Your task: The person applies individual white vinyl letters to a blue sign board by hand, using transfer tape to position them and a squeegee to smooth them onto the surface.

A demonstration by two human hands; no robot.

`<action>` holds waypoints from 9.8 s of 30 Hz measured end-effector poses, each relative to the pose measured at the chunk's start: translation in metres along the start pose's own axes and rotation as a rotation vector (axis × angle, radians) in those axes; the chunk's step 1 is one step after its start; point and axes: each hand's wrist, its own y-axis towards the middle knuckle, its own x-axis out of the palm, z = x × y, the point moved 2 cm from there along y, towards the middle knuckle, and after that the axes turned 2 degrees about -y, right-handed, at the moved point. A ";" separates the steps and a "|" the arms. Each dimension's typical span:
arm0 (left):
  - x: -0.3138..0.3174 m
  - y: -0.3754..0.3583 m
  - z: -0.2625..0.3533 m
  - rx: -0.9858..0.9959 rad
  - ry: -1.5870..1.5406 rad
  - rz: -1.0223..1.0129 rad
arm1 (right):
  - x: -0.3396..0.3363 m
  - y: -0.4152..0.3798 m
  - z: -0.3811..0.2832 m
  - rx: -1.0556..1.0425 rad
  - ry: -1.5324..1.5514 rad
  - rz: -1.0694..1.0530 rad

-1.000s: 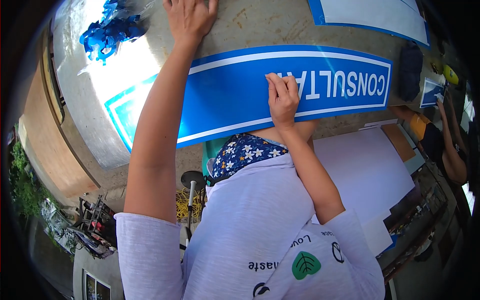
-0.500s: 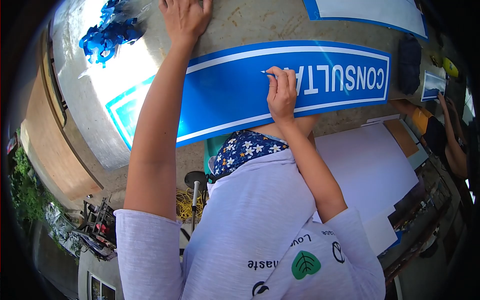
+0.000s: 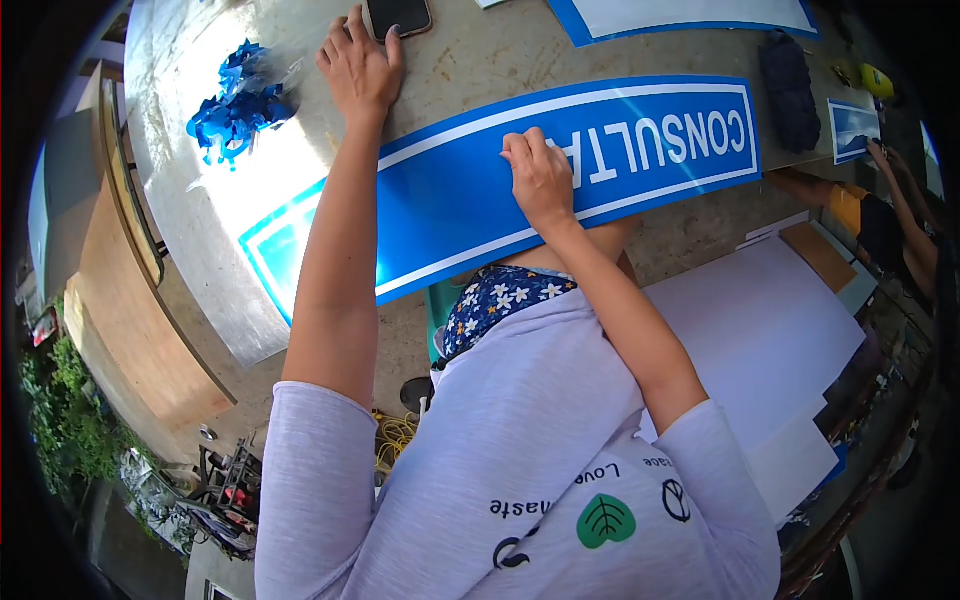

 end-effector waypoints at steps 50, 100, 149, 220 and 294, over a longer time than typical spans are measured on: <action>-0.103 -0.175 0.134 -0.224 -0.893 -0.405 | -0.093 -0.065 0.000 0.383 1.122 0.073; -0.150 -0.054 -0.145 -0.331 0.072 0.299 | -0.029 -0.122 0.081 0.544 1.053 0.136; -0.011 0.005 -0.026 0.100 0.075 0.001 | 0.008 -0.011 -0.017 0.001 0.289 0.089; -0.011 0.004 -0.025 0.086 0.081 -0.025 | 0.009 -0.016 -0.019 -0.126 0.133 0.131; -0.011 0.005 -0.029 0.031 0.073 -0.038 | 0.011 -0.001 -0.023 0.068 0.208 -0.035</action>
